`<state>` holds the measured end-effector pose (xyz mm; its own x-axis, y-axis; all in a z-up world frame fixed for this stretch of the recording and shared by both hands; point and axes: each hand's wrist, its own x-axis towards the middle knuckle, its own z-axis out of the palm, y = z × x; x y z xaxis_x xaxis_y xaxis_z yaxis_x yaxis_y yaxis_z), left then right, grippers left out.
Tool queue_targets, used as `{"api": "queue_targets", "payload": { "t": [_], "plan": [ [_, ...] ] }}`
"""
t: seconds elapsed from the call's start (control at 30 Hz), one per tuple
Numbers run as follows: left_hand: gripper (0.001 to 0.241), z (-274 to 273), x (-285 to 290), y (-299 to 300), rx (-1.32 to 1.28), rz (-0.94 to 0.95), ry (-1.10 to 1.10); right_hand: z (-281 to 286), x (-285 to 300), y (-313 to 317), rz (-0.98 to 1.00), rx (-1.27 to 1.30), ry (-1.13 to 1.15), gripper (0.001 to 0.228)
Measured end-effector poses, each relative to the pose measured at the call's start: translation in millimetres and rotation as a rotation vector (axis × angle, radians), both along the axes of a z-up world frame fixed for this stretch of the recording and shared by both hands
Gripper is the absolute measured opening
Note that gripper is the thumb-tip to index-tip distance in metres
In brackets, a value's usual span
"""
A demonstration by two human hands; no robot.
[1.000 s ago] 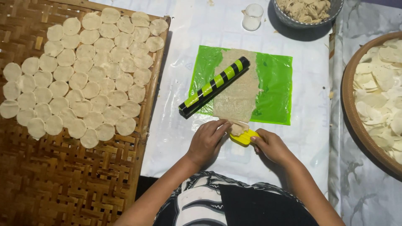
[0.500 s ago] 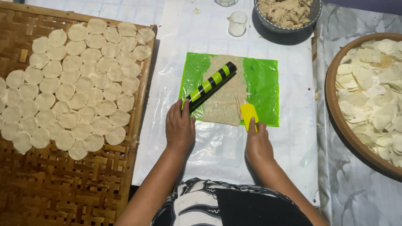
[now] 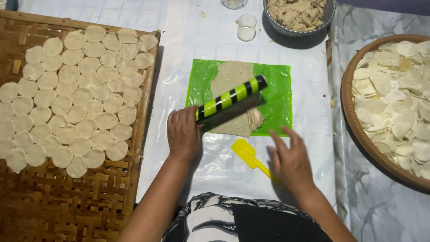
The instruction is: Rolling out dough with a pin on a mat and arranging small round dough pieces onto a large drying tray.
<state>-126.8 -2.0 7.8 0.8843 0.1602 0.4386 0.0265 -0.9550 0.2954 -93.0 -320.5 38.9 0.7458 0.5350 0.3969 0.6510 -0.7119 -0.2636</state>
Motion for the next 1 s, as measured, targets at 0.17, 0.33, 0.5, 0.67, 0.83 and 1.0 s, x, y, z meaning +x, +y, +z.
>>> {"api": "queue_targets", "payload": {
  "t": [0.17,0.33,0.5,0.67,0.83,1.0],
  "plan": [
    [0.069,-11.3,19.5,-18.9,-0.018,-0.241,0.006,28.7,54.5,10.1,-0.028,-0.244,-0.044,0.081],
    [0.052,-29.2,41.5,-27.3,-0.002,-0.356,0.028,-32.2,77.7,-2.6,-0.050,-0.512,0.103,0.062],
    [0.056,-3.1,37.0,-38.6,-0.043,-0.345,0.253,-15.3,50.3,17.1,-0.200,-0.375,0.333,0.059],
    [0.057,12.3,90.3,-40.6,0.000,-0.234,0.397,-39.8,102.9,28.5,-0.279,-0.432,0.354,0.070],
    [0.062,18.4,167.5,-31.2,-0.002,-0.172,0.566,-31.2,182.8,51.0,-0.315,-0.398,0.396,0.063],
    [0.066,9.1,232.3,-22.2,0.118,-0.092,0.463,-38.5,249.4,60.0,-0.402,-0.185,0.253,0.065]
  ]
}}
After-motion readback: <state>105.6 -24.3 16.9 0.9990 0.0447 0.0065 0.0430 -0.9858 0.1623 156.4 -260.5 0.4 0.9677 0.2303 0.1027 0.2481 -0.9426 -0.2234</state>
